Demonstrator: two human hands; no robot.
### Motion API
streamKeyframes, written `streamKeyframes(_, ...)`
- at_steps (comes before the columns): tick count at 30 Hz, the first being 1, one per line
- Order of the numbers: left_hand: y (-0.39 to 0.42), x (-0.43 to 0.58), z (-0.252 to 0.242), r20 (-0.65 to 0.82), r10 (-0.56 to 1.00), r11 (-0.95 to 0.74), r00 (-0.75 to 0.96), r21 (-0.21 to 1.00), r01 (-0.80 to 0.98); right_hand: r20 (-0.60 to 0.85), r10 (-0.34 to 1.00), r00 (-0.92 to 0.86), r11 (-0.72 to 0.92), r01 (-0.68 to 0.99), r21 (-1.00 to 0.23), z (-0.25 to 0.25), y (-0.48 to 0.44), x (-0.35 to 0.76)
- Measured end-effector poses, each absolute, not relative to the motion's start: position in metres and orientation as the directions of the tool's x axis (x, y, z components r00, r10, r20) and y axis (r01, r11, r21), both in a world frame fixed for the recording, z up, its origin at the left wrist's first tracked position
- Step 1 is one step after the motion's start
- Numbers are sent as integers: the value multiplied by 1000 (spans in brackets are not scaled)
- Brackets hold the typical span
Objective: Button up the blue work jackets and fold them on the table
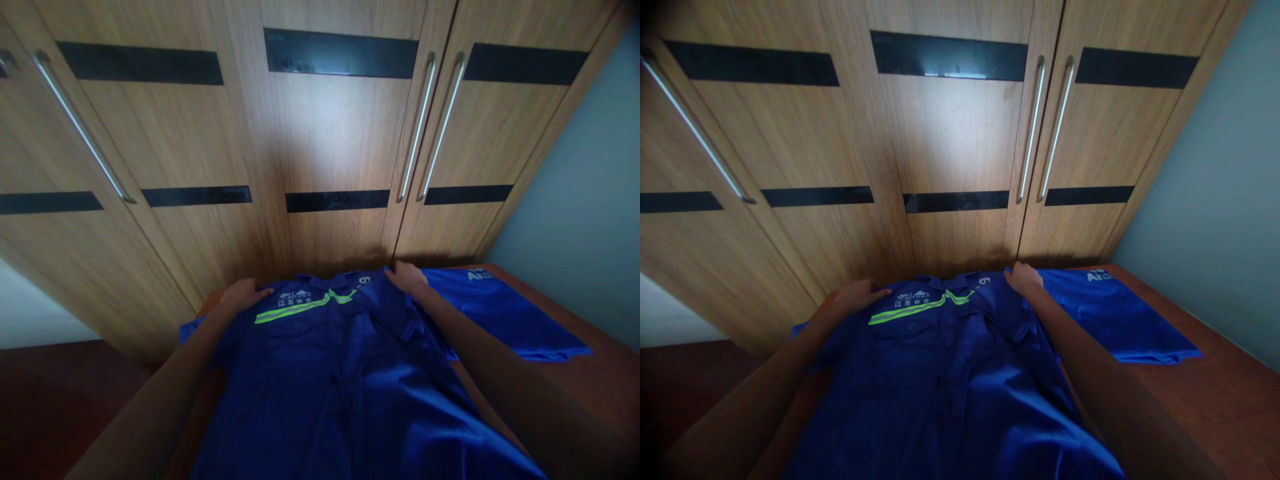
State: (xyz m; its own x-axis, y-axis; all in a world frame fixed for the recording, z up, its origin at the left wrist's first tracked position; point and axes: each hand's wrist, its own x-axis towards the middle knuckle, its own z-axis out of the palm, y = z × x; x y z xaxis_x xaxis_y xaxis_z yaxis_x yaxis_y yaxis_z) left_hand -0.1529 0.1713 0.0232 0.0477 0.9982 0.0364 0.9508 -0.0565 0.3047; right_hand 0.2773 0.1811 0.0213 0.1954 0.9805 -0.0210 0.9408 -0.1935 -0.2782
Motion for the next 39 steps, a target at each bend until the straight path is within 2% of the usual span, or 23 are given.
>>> streamKeyframes(3,172,-164,23,-34,997,-48,68,424,905,-82,963,257,-270,907,-323,12,195,276)
streamKeyframes(6,175,-163,23,-67,998,36,-1,521,853,-106,942,320,-336,864,-376,6,206,264)
streamKeyframes(10,181,-166,26,-215,977,145,-4,646,750,-107,938,329,-338,807,-483,9,214,265)
streamKeyframes(13,183,-172,33,-239,970,144,53,730,668,-91,958,272,-272,758,-593,20,213,281)
streamKeyframes(19,173,-180,62,-83,991,17,103,852,523,-70,987,146,-142,579,-802,70,180,326)
streamKeyframes(23,160,-180,99,-63,974,-49,216,876,480,-149,988,25,-146,415,-898,110,142,343)
streamKeyframes(26,151,-174,128,-121,947,-67,297,832,551,-204,960,-190,-139,308,-941,130,117,344)
streamKeyframes(29,145,-167,147,-128,936,-113,329,775,622,-117,943,-310,42,463,-886,142,105,344)
streamKeyframes(32,135,-163,158,-48,927,-196,371,784,589,25,958,-285,186,555,-811,155,100,347)
streamKeyframes(36,115,-171,175,45,935,-232,352,830,508,177,971,-163,232,442,-866,181,84,361)
streamKeyframes(39,109,-181,190,166,969,-224,184,903,366,306,952,-22,297,316,-901,198,73,375)
